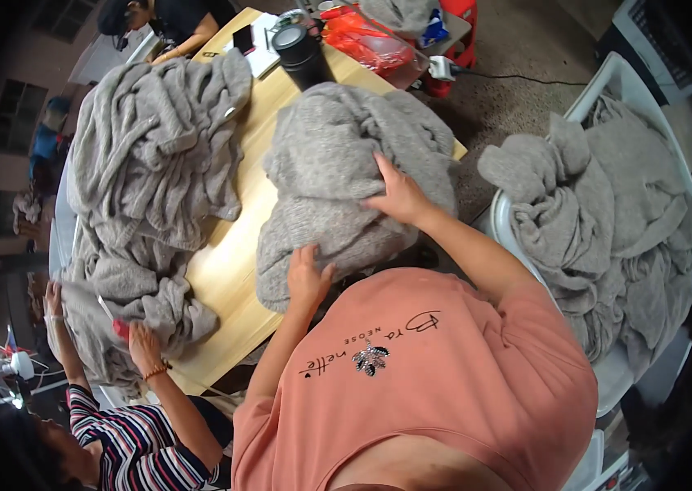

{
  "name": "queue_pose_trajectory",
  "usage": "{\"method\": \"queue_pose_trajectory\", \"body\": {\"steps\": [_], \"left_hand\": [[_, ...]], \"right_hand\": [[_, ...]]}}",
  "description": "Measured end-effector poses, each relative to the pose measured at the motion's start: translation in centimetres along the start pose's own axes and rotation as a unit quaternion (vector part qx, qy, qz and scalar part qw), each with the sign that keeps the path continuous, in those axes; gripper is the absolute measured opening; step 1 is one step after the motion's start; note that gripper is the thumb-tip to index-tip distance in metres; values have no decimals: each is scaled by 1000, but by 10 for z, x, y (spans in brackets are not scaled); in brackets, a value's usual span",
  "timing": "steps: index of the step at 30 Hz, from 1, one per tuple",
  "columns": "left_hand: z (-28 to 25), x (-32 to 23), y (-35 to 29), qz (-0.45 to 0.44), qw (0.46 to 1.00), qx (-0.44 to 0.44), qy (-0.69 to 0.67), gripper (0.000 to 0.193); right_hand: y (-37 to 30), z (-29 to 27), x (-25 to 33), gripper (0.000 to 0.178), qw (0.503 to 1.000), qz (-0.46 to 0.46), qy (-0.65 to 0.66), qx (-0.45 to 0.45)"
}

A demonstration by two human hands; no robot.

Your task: Inspecting grey wool sweaters for quality control and sorting them on a table.

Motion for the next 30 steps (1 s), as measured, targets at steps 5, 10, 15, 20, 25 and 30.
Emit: {"method": "queue_pose_trajectory", "body": {"steps": [5, 10, 15, 20, 25, 30], "left_hand": [[1, 78, -10, -129, 983, -54, -118, 57], [-23, 124, -13, 43, 904, 56, -422, 58], [-126, 115, -21, -129, 516, 56, -845, 43], [-169, 76, -13, 168, 797, 154, -559, 37], [-129, 95, -5, -71, 930, -8, -359, 46], [-106, 133, -30, -219, 969, -115, 13, 34]], "right_hand": [[15, 76, 77, 18, 968, -31, 178, 175], [-20, 135, 164, 13, 701, -239, 273, 614], [-20, 156, 183, 37, 732, -132, 104, 660], [15, 126, 173, 40, 897, -104, 317, 291], [56, 94, 117, 37, 908, -77, 276, 305], [49, 83, 71, 34, 892, -29, 319, 319]]}}
Point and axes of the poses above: each hand's wrist, its own y-axis towards the middle knuckle, its own z-axis out of the palm, x = y × z, the point moved 1 cm from there along y, towards the middle knuckle, and after that the axes turned 5 degrees about x, right-handed, at the moved point
